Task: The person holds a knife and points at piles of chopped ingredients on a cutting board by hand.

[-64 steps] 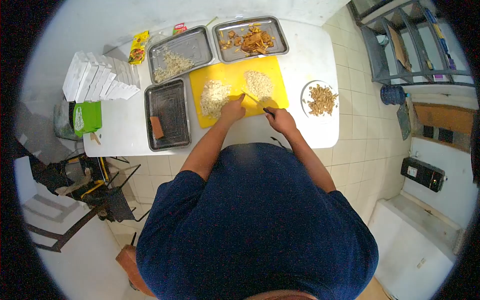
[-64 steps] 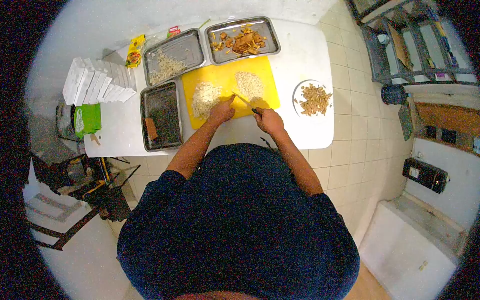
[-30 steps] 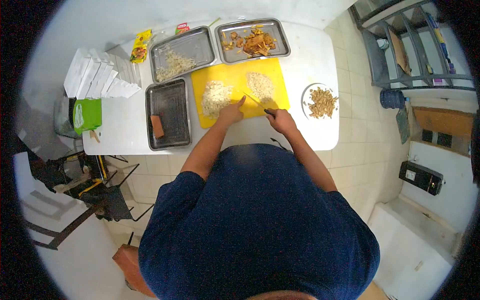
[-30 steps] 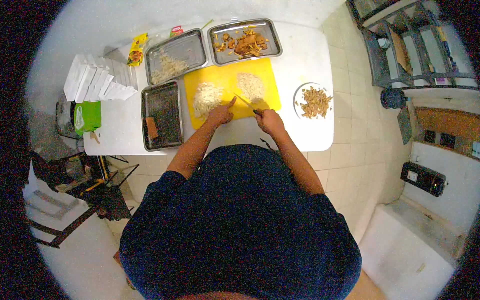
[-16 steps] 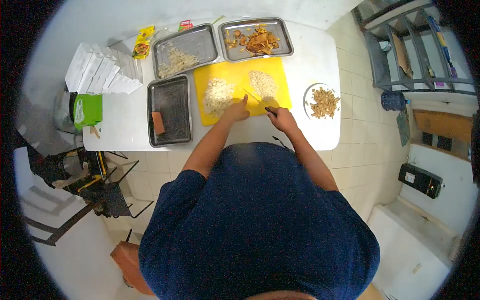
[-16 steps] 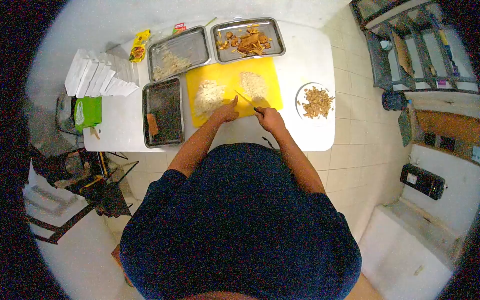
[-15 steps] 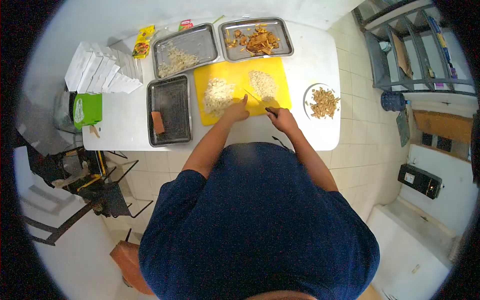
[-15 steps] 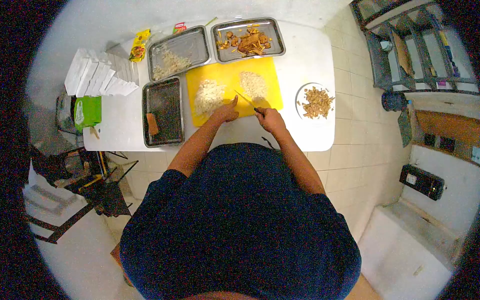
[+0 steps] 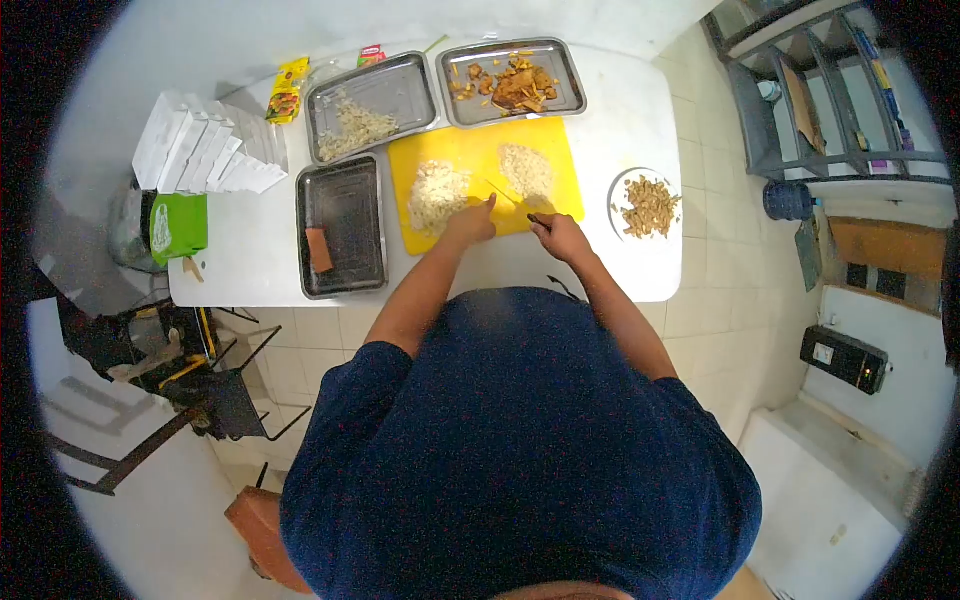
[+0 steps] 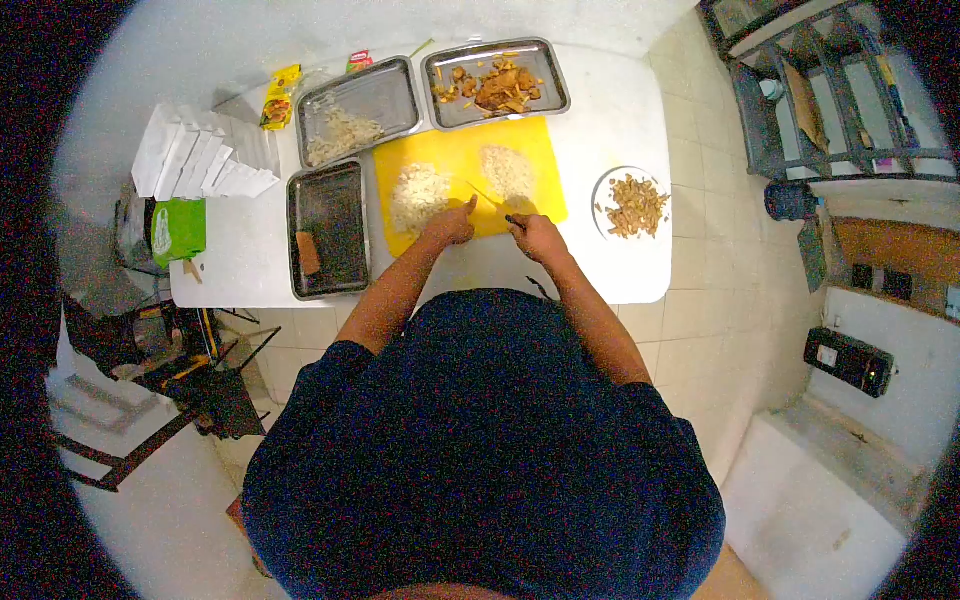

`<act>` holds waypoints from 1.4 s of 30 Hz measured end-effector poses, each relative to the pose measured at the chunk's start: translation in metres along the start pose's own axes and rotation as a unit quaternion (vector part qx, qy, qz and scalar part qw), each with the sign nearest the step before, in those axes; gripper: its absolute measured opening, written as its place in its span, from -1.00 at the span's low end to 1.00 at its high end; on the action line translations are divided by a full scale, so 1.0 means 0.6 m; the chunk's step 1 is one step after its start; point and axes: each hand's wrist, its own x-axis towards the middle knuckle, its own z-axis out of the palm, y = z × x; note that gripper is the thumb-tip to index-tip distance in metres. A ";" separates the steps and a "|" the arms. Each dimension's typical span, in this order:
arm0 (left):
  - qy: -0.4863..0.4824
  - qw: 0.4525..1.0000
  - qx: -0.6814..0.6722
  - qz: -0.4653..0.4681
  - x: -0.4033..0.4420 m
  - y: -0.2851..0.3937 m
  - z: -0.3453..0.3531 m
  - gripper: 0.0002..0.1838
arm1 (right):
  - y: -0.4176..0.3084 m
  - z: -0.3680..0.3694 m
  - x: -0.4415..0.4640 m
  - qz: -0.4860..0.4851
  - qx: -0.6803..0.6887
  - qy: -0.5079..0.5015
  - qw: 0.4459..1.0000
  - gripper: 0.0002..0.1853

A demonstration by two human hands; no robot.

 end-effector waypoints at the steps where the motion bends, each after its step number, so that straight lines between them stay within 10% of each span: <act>1: 0.002 1.000 0.004 -0.002 -0.005 0.001 0.002 -0.13 | 0.003 -0.005 -0.008 0.000 0.007 0.004 1.000 -0.64; 42: 0.038 0.999 0.004 0.022 -0.027 0.004 0.022 -0.17 | 0.006 0.004 -0.044 0.017 0.017 0.010 1.000 -0.62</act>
